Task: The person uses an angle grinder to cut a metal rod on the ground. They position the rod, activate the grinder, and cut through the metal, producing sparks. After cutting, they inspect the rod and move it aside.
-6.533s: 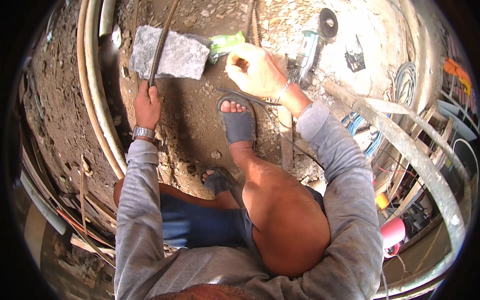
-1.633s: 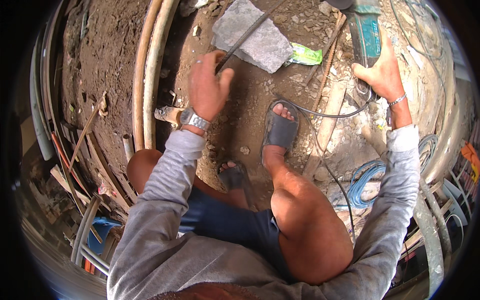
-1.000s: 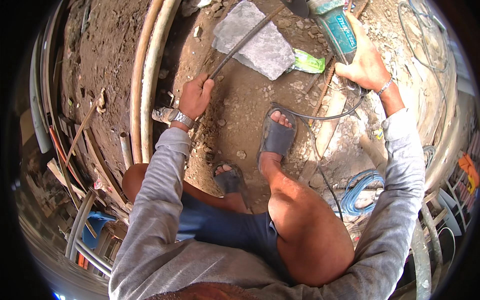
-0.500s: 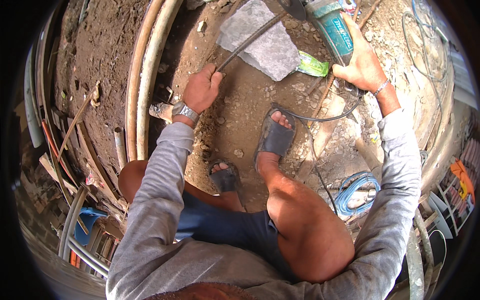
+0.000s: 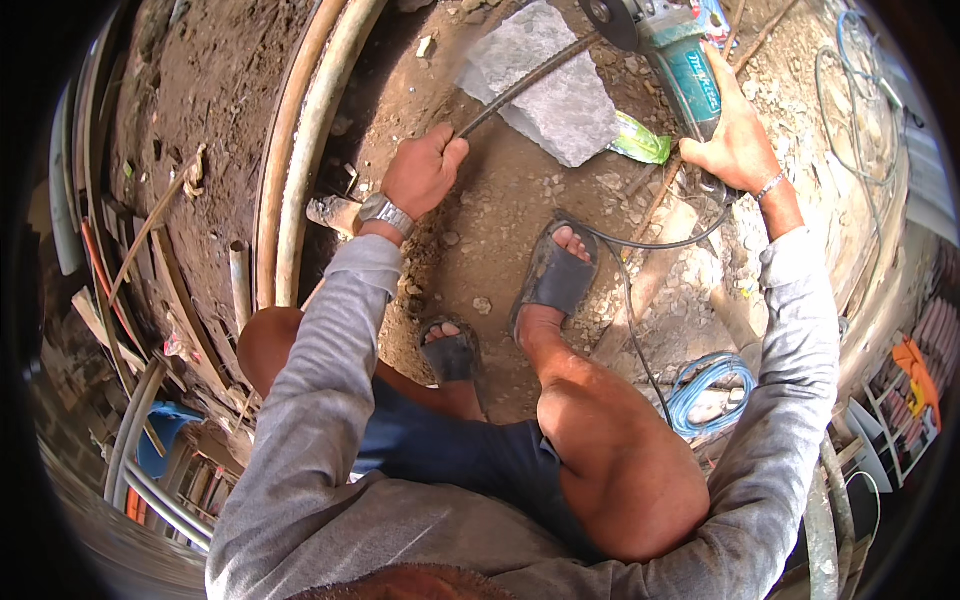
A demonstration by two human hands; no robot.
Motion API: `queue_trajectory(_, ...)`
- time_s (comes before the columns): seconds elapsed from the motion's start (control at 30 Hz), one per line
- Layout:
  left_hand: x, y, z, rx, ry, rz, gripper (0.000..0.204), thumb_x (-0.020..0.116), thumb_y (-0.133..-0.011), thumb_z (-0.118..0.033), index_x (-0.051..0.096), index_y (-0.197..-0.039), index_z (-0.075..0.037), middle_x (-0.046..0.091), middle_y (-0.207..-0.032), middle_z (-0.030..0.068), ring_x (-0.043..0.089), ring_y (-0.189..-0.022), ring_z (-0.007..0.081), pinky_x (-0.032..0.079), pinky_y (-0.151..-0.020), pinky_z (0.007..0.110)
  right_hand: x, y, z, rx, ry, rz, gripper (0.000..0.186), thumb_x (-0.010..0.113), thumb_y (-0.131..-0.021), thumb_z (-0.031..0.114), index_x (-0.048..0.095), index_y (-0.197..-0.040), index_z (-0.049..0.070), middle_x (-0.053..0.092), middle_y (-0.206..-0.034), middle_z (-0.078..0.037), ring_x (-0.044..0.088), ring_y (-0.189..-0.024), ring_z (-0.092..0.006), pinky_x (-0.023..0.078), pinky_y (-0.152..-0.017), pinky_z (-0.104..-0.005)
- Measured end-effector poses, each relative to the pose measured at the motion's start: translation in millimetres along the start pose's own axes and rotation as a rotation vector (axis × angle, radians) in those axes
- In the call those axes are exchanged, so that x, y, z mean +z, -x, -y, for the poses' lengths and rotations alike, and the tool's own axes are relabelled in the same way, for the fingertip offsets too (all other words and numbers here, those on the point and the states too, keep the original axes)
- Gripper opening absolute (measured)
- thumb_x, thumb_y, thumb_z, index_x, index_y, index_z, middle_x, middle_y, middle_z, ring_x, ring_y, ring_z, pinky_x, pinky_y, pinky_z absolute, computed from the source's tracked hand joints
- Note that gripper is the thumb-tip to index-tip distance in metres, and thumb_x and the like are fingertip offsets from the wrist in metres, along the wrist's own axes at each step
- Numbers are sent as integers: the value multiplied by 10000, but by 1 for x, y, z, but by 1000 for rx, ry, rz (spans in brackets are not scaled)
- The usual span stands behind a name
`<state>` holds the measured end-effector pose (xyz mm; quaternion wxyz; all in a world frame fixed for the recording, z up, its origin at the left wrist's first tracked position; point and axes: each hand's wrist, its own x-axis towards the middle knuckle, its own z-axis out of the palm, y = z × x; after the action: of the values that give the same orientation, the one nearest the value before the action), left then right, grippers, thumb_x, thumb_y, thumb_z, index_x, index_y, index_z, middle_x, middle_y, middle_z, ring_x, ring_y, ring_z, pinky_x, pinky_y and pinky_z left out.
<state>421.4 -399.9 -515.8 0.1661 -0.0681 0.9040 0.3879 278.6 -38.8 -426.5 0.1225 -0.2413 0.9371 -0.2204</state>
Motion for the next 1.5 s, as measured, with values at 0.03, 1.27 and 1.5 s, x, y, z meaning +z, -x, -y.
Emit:
queue_trajectory(0.03,0,0,1,2,7,3,296,556,-942,-311,553,-877,-22,585,-725,256,595,-694,458,459,-615,490,-2,-1,3,17,-23,18,1060,710,-596,161,225,-1535,75,489,-1404,-239,515,-1277,-365,403,-1080,-391)
queue_trajectory(1.27,-1,-2,8,25,57,-5,350,617,-901,-362,626,-844,-17,621,-714,225,605,-660,412,465,-615,487,-6,-3,5,45,-78,108,1023,719,-654,143,223,-1546,87,458,-1445,-218,498,-1304,-316,386,-1088,-377)
queue_trajectory(1.5,4,7,1,27,-86,-89,285,621,-902,-349,597,-888,-65,641,-721,210,635,-700,421,488,-618,522,-2,-4,-5,-12,-53,93,1029,727,-643,160,232,-1539,64,397,-1486,-220,437,-1355,-321,352,-1119,-380)
